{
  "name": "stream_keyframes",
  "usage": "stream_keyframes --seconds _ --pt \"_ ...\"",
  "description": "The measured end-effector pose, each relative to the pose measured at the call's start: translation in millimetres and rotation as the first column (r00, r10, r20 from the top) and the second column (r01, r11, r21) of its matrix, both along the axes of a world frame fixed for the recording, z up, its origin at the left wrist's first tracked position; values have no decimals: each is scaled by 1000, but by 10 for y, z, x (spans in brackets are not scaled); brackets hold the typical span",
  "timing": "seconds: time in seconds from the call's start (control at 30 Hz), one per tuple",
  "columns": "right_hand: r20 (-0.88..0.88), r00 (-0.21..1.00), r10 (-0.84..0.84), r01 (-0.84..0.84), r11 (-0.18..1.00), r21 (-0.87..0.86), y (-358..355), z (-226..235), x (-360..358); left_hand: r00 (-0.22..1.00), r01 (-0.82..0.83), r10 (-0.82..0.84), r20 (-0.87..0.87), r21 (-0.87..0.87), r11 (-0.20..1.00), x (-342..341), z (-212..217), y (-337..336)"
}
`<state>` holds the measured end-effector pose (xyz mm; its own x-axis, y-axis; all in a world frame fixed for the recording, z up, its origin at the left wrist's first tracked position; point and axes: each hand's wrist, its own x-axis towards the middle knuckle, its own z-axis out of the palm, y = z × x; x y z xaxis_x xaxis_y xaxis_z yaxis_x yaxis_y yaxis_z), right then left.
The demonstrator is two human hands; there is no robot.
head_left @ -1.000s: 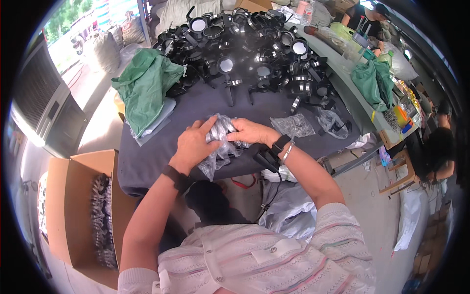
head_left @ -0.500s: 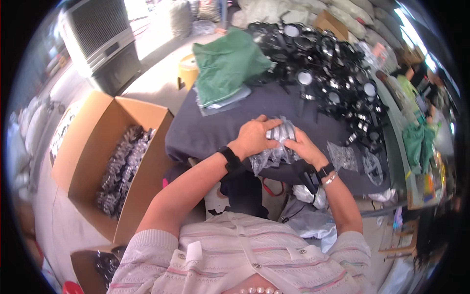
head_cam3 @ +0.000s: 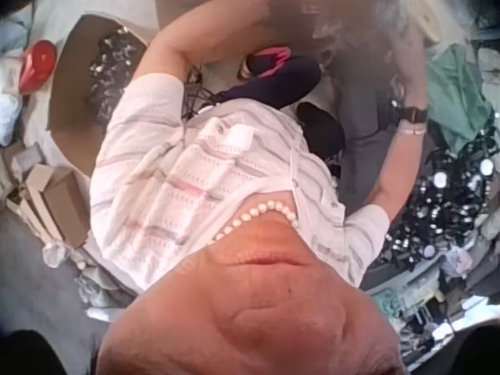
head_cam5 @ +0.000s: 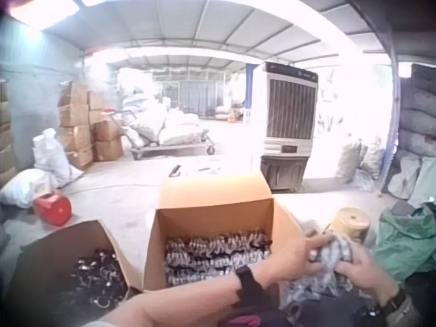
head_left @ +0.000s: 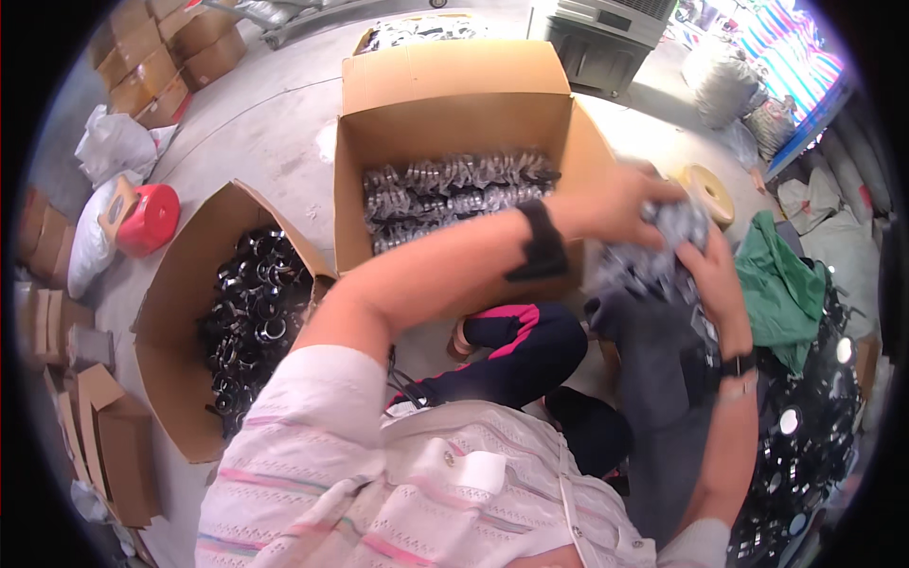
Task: The person is seen putting small plastic products into bags and then packing the bags into a large cardboard box.
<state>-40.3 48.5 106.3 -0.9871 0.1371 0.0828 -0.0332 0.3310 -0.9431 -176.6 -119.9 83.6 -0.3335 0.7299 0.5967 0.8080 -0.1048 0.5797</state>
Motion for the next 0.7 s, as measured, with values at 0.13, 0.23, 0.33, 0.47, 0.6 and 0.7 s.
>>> stream_keyframes --seconds 0.13,0.23,0.33,0.47,0.6,0.7 --pt "-16 969 245 -245 969 -31 -439 -142 -1363 980 -200 197 -37 -83 976 -985 -77 -670" --pt "-48 920 388 -390 903 -180 -836 -552 -2298 940 -334 341 0 -197 922 -1623 -351 -1149" --pt "21 874 486 -472 858 -203 -1031 -1104 -3083 891 -373 430 143 -308 875 -2124 -785 -1443" --pt "91 821 563 -527 810 -257 -1352 -2029 -3752 804 -393 515 299 -383 836 -2592 -1679 -1749" --pt "81 838 540 -468 786 -404 -1477 -3042 -4034 655 -400 637 407 -529 749 -2798 -2521 -1819" --pt "215 830 515 -415 828 -378 -1484 -3694 -4136 660 -378 653 371 -588 715 -2907 -3094 -1829"
